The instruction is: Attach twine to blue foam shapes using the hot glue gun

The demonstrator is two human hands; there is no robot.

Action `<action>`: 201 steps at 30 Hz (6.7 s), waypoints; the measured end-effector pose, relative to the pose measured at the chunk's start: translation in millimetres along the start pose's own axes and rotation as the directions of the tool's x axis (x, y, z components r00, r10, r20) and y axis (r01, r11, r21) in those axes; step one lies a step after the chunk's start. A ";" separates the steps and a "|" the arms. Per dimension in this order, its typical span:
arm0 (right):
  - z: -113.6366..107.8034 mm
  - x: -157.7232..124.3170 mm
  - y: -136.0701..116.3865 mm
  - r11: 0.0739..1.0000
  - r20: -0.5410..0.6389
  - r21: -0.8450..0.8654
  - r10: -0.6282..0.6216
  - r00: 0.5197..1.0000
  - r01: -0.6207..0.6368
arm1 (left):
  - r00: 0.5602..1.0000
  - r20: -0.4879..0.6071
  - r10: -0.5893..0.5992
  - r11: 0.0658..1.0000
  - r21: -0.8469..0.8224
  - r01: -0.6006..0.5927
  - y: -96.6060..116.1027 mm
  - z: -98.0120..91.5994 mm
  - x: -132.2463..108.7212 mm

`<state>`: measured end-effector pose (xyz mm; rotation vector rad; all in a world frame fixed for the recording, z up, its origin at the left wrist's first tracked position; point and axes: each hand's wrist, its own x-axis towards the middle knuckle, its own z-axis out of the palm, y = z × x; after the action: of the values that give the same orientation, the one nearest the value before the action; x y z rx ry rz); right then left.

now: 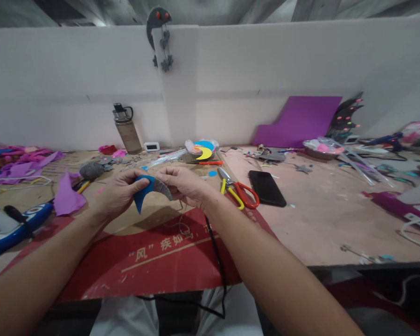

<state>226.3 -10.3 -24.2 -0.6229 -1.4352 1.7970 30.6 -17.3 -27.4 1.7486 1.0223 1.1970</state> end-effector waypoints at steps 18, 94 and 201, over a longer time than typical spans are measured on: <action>13.7 6.2 11.9 0.991 -0.262 -0.072 -0.130 0.956 0.115 | 0.986 -0.055 -0.160 0.930 -0.342 0.132 4.7 8.8 -0.5; 29.5 13.3 30.5 0.919 -0.536 -0.257 -0.393 0.747 0.299 | 0.949 -0.010 -0.314 0.747 -0.620 0.240 -10.4 32.7 3.5; -23.6 -9.9 -23.4 0.973 -0.403 -0.185 -0.205 0.892 0.141 | 0.801 -0.529 -0.282 0.793 -0.598 -0.116 -25.2 -34.0 46.3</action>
<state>255.9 -1.6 -8.4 -0.8711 -1.2868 1.3211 4.3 39.7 -25.7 0.8022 0.8887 1.8328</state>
